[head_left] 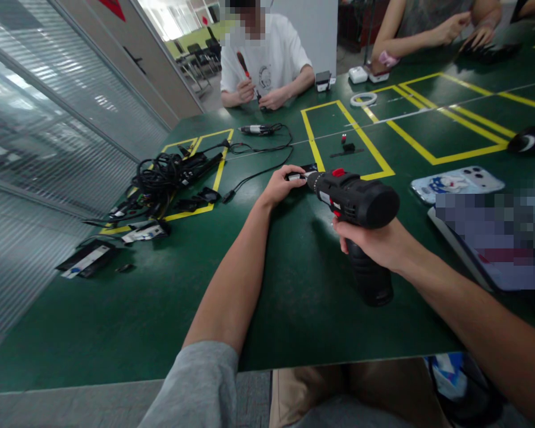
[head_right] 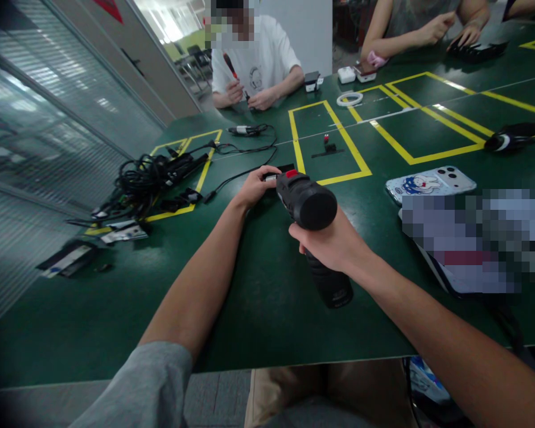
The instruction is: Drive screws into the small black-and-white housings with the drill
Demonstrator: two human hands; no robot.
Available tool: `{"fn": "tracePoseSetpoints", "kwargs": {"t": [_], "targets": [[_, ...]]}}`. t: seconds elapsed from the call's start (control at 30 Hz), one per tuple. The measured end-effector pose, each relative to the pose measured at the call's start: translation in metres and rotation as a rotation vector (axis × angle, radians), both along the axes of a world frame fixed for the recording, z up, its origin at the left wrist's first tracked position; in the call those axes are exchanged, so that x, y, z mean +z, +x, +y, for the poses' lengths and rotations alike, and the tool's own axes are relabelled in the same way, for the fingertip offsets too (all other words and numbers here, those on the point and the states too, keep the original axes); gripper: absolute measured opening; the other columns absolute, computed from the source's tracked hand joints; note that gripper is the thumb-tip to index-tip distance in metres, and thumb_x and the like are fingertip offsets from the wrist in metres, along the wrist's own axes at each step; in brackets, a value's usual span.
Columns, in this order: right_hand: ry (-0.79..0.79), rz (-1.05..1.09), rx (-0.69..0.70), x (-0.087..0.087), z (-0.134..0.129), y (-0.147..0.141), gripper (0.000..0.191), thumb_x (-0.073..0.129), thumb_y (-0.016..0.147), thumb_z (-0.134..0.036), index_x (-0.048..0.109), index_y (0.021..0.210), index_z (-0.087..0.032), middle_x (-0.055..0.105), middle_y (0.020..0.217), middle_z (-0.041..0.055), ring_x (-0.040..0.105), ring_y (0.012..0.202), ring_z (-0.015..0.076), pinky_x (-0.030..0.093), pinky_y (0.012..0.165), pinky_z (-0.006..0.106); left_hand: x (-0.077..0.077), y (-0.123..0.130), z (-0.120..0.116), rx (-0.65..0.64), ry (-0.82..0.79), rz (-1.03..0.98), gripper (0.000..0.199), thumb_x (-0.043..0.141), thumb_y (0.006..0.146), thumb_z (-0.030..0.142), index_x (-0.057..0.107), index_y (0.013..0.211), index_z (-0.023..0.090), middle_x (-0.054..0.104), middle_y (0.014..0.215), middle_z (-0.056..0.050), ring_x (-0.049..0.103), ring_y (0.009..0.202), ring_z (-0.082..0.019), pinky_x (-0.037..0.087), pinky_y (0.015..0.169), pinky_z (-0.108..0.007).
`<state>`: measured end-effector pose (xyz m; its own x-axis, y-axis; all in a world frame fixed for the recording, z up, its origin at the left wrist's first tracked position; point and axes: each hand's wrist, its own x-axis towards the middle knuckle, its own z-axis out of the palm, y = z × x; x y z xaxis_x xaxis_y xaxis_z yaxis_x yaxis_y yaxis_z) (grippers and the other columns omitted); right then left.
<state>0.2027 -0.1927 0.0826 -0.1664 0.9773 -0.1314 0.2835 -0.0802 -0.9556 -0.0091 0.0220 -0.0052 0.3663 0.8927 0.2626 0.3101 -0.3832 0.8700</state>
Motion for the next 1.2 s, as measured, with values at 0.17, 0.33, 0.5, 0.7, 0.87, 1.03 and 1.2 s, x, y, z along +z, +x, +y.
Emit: {"fn": "tracePoseSetpoints", "kwargs": {"t": [0.17, 0.33, 0.5, 0.7, 0.87, 1.03, 1.2], "targets": [[-0.020, -0.005, -0.003, 0.002, 0.000, -0.001, 0.012, 0.063, 0.078, -0.026, 0.062, 0.066, -0.021, 0.066, 0.060, 0.0030, 0.063, 0.056, 0.0198, 0.048, 0.058, 0.035, -0.001, -0.001, 0.001, -0.007, 0.003, 0.000, 0.035, 0.070, 0.068, 0.027, 0.069, 0.101, 0.019, 0.066, 0.109, -0.004, 0.059, 0.100, -0.019, 0.045, 0.096, -0.035], [-0.038, 0.066, -0.015, 0.001, -0.001, -0.003, 0.010, 0.063, 0.078, -0.025, 0.063, 0.069, -0.021, 0.066, 0.060, 0.0027, 0.063, 0.057, 0.0196, 0.049, 0.058, 0.034, 0.001, -0.001, -0.001, -0.005, 0.012, 0.009, 0.034, 0.070, 0.068, 0.028, 0.069, 0.101, 0.019, 0.066, 0.110, -0.005, 0.059, 0.102, -0.019, 0.044, 0.097, -0.035], [-0.018, 0.034, -0.004, 0.000, -0.001, -0.003, 0.009, 0.062, 0.079, -0.026, 0.063, 0.071, -0.021, 0.066, 0.060, 0.0027, 0.063, 0.057, 0.0197, 0.049, 0.058, 0.035, 0.000, -0.001, 0.000, -0.009, 0.015, -0.004, 0.034, 0.071, 0.068, 0.028, 0.070, 0.101, 0.018, 0.066, 0.109, -0.005, 0.059, 0.101, -0.019, 0.044, 0.097, -0.035], [0.011, -0.006, 0.004, -0.004, 0.000, 0.000, 0.013, 0.061, 0.079, -0.026, 0.062, 0.068, -0.021, 0.065, 0.059, 0.0023, 0.062, 0.056, 0.0190, 0.049, 0.059, 0.035, 0.000, -0.002, 0.001, -0.003, 0.031, 0.020, 0.033, 0.071, 0.068, 0.028, 0.070, 0.100, 0.019, 0.067, 0.109, -0.004, 0.059, 0.103, -0.019, 0.043, 0.099, -0.035], [0.023, -0.027, 0.017, -0.003, 0.001, 0.001, 0.012, 0.061, 0.080, -0.027, 0.063, 0.070, -0.022, 0.066, 0.060, 0.0014, 0.062, 0.056, 0.0189, 0.049, 0.060, 0.035, 0.001, -0.002, 0.000, 0.001, 0.032, 0.032, 0.033, 0.071, 0.068, 0.028, 0.070, 0.100, 0.020, 0.066, 0.108, -0.004, 0.059, 0.102, -0.020, 0.043, 0.099, -0.036], [-0.011, -0.022, 0.003, 0.004, -0.001, -0.002, 0.012, 0.062, 0.079, -0.027, 0.062, 0.068, -0.022, 0.066, 0.060, 0.0023, 0.064, 0.057, 0.0201, 0.049, 0.059, 0.035, 0.002, -0.002, 0.000, -0.013, 0.046, 0.023, 0.032, 0.072, 0.068, 0.028, 0.071, 0.099, 0.020, 0.066, 0.107, -0.004, 0.059, 0.102, -0.020, 0.043, 0.099, -0.036], [-0.014, -0.033, -0.010, 0.007, -0.002, -0.002, 0.017, 0.063, 0.078, -0.026, 0.060, 0.062, -0.021, 0.066, 0.059, 0.0033, 0.063, 0.055, 0.0201, 0.048, 0.057, 0.036, 0.003, -0.001, -0.001, -0.006, 0.032, 0.024, 0.033, 0.071, 0.068, 0.028, 0.070, 0.099, 0.020, 0.066, 0.108, -0.004, 0.059, 0.103, -0.020, 0.043, 0.099, -0.035]]}}
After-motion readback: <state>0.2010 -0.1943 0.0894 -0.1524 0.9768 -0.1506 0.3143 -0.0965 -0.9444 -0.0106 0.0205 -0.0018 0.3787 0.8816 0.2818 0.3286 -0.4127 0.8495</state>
